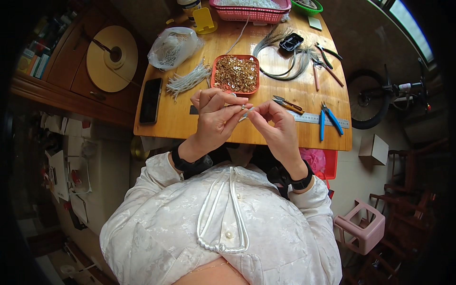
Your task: Measuring and cutting lengths of decorative shoe trim using a ruler and scissors.
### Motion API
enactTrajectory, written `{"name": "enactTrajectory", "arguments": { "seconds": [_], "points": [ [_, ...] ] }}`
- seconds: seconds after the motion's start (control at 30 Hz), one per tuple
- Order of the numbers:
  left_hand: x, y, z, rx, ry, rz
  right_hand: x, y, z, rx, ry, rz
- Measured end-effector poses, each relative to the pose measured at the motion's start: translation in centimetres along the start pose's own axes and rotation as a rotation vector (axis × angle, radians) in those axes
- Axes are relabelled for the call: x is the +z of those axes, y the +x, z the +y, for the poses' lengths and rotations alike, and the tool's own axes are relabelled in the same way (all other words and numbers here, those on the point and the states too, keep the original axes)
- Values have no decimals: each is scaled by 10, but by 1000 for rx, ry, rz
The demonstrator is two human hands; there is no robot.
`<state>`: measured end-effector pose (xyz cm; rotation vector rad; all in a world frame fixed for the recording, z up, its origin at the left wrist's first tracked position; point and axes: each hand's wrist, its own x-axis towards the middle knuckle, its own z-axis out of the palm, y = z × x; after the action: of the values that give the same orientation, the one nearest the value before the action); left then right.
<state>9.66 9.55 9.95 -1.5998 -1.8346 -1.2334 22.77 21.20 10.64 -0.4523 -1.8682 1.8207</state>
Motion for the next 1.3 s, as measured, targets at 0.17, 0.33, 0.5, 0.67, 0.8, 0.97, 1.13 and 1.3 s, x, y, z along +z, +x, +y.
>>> {"name": "enactTrajectory", "arguments": {
  "seconds": [0.17,0.33,0.5,0.67,0.8,0.97,1.13,1.3],
  "points": [
    [0,-1,-1,3,-8,-1,-1,0,-4,58,99,-22],
    [0,-2,-1,7,-13,-4,-2,1,-3,63,115,-32],
    [0,-2,0,2,-9,-7,-1,0,-3,53,133,-27],
    [0,-2,0,-2,-13,-6,-1,0,-2,40,136,-19],
    [0,-1,1,-2,-11,-12,-1,0,-1,42,130,-12],
    [0,-1,1,-1,-9,-11,0,0,-4,45,132,5],
    [0,-1,0,-2,-4,-17,0,0,-1,36,113,-9],
    [0,-1,0,-6,-4,-19,1,0,1,24,85,1]
  ]
}}
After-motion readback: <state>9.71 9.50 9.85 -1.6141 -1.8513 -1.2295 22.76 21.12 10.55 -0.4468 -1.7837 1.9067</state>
